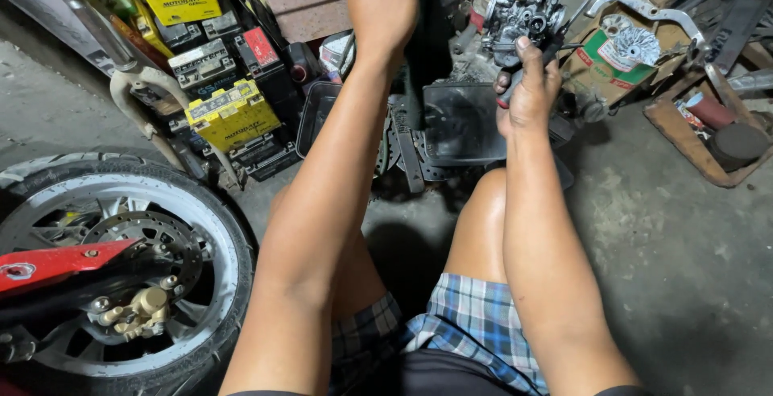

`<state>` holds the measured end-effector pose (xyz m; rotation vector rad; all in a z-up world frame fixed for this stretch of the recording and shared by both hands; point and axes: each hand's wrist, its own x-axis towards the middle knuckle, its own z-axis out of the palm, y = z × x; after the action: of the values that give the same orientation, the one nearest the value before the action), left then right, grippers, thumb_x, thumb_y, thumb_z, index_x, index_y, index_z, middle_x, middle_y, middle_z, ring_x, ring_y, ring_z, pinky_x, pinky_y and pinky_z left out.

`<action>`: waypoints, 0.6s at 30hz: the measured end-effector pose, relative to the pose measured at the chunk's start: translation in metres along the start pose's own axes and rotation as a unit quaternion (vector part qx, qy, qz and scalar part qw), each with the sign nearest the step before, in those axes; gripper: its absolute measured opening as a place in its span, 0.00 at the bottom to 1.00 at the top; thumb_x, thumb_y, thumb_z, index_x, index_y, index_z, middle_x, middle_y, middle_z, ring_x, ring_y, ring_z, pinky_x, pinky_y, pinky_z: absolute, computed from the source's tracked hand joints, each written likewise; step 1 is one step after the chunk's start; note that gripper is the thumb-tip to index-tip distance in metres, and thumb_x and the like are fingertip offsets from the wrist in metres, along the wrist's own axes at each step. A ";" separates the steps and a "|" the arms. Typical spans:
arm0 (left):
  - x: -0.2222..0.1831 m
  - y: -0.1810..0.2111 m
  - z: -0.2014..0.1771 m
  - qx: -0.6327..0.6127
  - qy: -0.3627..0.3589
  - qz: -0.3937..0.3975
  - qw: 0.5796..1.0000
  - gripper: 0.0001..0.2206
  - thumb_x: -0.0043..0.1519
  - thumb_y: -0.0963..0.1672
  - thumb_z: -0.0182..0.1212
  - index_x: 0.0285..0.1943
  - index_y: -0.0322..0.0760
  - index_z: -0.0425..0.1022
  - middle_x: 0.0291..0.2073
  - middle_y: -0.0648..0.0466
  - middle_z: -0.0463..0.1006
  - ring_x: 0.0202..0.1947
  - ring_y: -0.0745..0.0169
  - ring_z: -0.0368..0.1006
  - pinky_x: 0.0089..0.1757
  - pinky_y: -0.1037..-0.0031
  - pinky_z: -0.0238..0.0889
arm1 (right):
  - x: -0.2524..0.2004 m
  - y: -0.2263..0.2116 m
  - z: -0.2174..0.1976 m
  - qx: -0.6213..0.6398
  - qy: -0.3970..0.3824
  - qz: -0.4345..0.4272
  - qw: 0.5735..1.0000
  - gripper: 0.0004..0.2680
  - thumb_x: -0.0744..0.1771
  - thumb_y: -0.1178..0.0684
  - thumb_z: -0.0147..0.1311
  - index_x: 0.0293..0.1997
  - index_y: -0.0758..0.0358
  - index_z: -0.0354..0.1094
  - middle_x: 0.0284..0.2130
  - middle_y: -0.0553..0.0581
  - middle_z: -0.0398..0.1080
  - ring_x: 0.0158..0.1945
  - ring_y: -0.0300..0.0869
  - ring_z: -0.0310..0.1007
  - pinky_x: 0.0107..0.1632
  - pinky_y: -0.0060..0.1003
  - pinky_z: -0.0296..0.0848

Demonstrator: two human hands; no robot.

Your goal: Disassembling a motorcycle carburetor using a screwdriver to remove screws and separate components.

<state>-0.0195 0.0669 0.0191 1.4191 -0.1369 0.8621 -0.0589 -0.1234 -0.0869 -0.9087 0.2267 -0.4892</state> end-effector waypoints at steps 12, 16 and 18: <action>-0.020 -0.064 -0.029 0.295 -0.158 -0.116 0.935 0.10 0.58 0.48 0.61 0.41 0.40 0.77 0.37 0.47 0.85 0.39 0.45 0.80 0.42 0.60 0.69 | -0.001 0.005 0.001 -0.031 -0.014 -0.003 0.999 0.10 0.62 0.50 0.64 0.34 0.54 0.62 0.27 0.53 0.66 0.18 0.39 0.59 0.19 0.31 0.57; -0.053 -0.123 -0.037 0.433 -0.345 -0.248 0.795 0.14 0.55 0.45 0.63 0.46 0.33 0.74 0.47 0.38 0.80 0.50 0.34 0.76 0.50 0.56 0.69 | -0.006 0.002 0.004 -0.040 -0.021 0.000 0.999 0.10 0.62 0.50 0.64 0.37 0.55 0.62 0.27 0.53 0.66 0.17 0.37 0.58 0.17 0.29 0.55; -0.073 -0.139 -0.039 0.474 -0.392 -0.248 0.749 0.15 0.56 0.42 0.59 0.51 0.31 0.74 0.49 0.37 0.80 0.52 0.36 0.76 0.51 0.57 0.70 | -0.006 0.003 0.005 -0.042 -0.019 0.000 0.999 0.10 0.63 0.50 0.63 0.37 0.55 0.62 0.27 0.53 0.66 0.17 0.38 0.58 0.17 0.29 0.55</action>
<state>-0.0039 0.0821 -0.1414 2.5687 0.0775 -0.2633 -0.0616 -0.1153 -0.0868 -0.9985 0.2132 -0.4636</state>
